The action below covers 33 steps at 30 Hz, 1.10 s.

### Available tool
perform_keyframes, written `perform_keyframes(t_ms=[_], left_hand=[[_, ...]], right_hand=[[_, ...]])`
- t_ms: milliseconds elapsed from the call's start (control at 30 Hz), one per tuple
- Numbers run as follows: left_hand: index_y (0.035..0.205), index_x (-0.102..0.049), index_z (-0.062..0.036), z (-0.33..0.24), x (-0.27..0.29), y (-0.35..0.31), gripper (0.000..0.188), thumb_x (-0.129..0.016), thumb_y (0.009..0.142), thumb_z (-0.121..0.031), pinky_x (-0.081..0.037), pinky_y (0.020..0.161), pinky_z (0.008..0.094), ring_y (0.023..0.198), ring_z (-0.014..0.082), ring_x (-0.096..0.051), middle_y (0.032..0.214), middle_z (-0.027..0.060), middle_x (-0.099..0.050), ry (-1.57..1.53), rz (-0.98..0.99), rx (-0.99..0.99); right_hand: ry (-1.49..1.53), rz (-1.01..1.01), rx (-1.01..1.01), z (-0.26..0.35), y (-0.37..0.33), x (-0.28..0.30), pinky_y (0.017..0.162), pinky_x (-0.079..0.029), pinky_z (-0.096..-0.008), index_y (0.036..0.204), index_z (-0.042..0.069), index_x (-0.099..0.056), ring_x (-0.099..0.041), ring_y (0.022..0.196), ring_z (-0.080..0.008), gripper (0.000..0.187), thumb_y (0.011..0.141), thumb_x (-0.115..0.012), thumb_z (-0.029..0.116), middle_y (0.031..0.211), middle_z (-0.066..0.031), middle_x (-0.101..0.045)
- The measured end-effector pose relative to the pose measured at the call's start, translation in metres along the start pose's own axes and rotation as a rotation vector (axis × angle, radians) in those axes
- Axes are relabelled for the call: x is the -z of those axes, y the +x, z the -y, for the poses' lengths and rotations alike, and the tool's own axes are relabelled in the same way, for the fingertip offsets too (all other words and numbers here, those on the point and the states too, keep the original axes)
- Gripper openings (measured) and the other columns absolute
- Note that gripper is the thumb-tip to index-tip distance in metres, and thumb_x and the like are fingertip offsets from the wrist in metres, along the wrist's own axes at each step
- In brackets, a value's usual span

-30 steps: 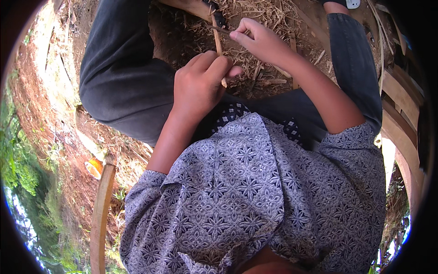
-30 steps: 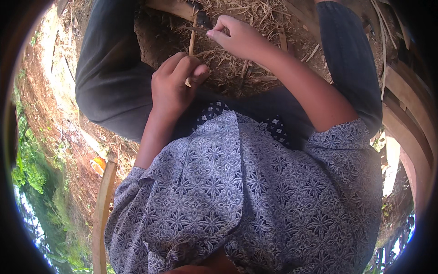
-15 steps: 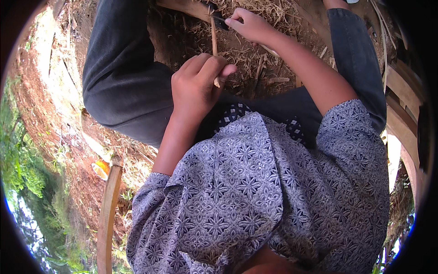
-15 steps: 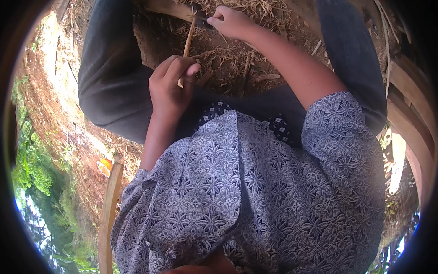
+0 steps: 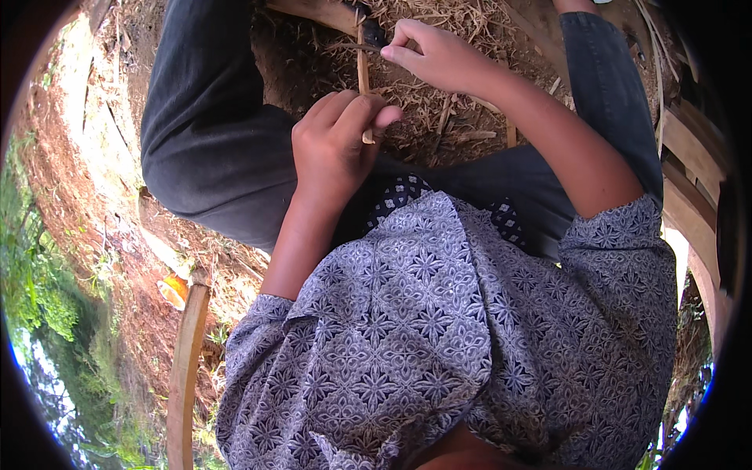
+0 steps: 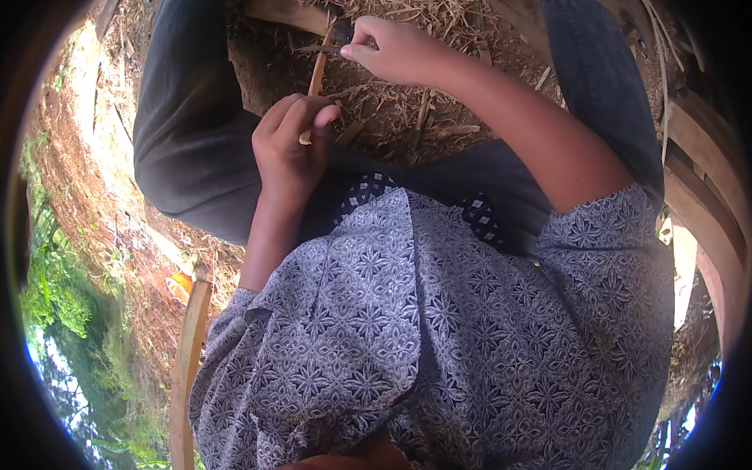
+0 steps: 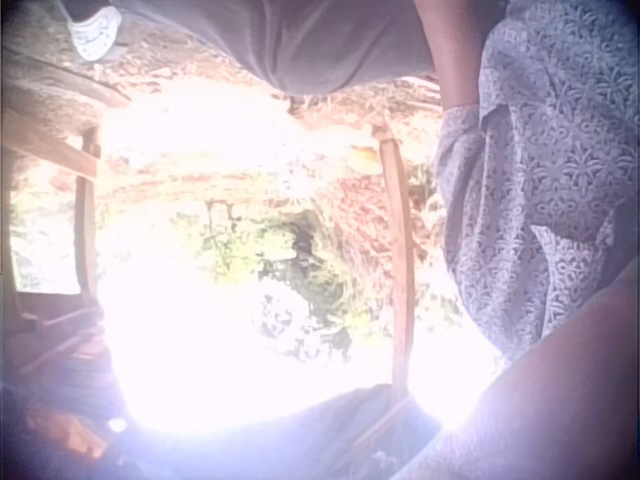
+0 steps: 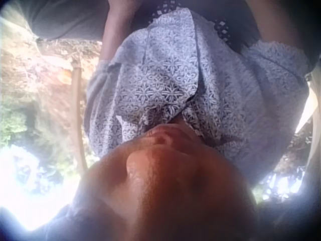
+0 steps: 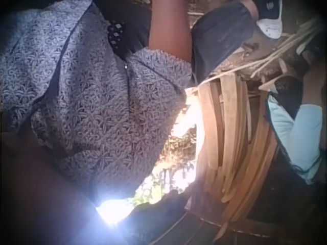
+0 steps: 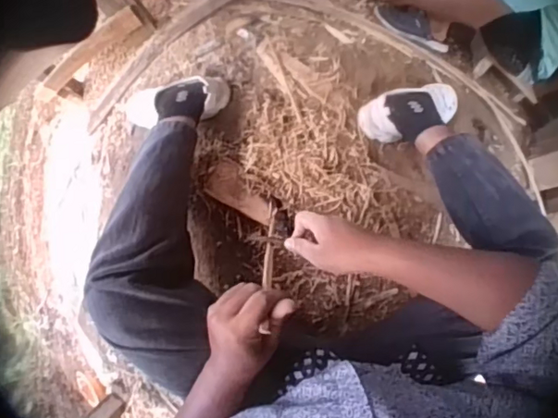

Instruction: The person sits cross-legged on the ground and uses a knife to shave a thin wooden stick. They hold the stick with their left hand and carefully scrape the surface with the knife in their right hand, producing wood shavings. The person occasionally pauses to inspect the stick before continuing the shaving process.

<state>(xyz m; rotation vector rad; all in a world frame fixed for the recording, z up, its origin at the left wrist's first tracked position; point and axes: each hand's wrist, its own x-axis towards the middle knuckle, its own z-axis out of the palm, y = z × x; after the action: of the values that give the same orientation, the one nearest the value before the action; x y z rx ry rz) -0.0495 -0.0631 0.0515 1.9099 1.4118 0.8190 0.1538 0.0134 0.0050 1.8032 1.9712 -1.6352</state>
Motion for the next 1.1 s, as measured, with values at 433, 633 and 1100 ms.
perform_keyframes(t_ms=[433, 633, 1100], left_hand=[[0.081, -0.061, -0.0075, -0.001, 0.001, 0.001, 0.022, -0.081, 0.083, -0.016, -0.05, 0.06, 0.0394, 0.067, 0.0285, -0.063, 0.074, 0.0065, -0.062, 0.004, 0.015, 0.028], [0.084, -0.062, -0.0069, -0.001, 0.001, 0.0, 0.019, -0.08, 0.082, -0.011, -0.051, 0.063, 0.0404, 0.07, 0.0305, -0.064, 0.075, 0.0079, -0.063, 0.001, 0.049, 0.042], [0.087, -0.063, -0.0062, -0.002, -0.001, 0.005, 0.016, -0.078, 0.082, -0.01, -0.052, 0.064, 0.0413, 0.074, 0.0318, -0.066, 0.08, 0.0097, -0.065, 0.069, 0.101, -0.012]], right_hand=[[-0.07, 0.012, 0.0, -0.001, 0.018, -0.005, 0.066, -0.049, -0.0401, 0.102, 0.009, -0.063, -0.063, 0.068, -0.0215, 0.034, 0.099, -0.064, 0.043, 0.074, -0.0087, -0.064], [-0.097, 0.001, 0.024, -0.001, 0.024, -0.005, 0.064, -0.049, -0.0422, 0.104, 0.01, -0.063, -0.065, 0.066, -0.0234, 0.036, 0.098, -0.063, 0.046, 0.07, -0.0096, -0.064], [-0.129, -0.182, -0.082, -0.05, 0.071, -0.034, 0.066, -0.051, -0.0419, 0.103, 0.01, -0.063, -0.067, 0.07, -0.0235, 0.034, 0.098, -0.064, 0.044, 0.075, -0.0097, -0.067]])
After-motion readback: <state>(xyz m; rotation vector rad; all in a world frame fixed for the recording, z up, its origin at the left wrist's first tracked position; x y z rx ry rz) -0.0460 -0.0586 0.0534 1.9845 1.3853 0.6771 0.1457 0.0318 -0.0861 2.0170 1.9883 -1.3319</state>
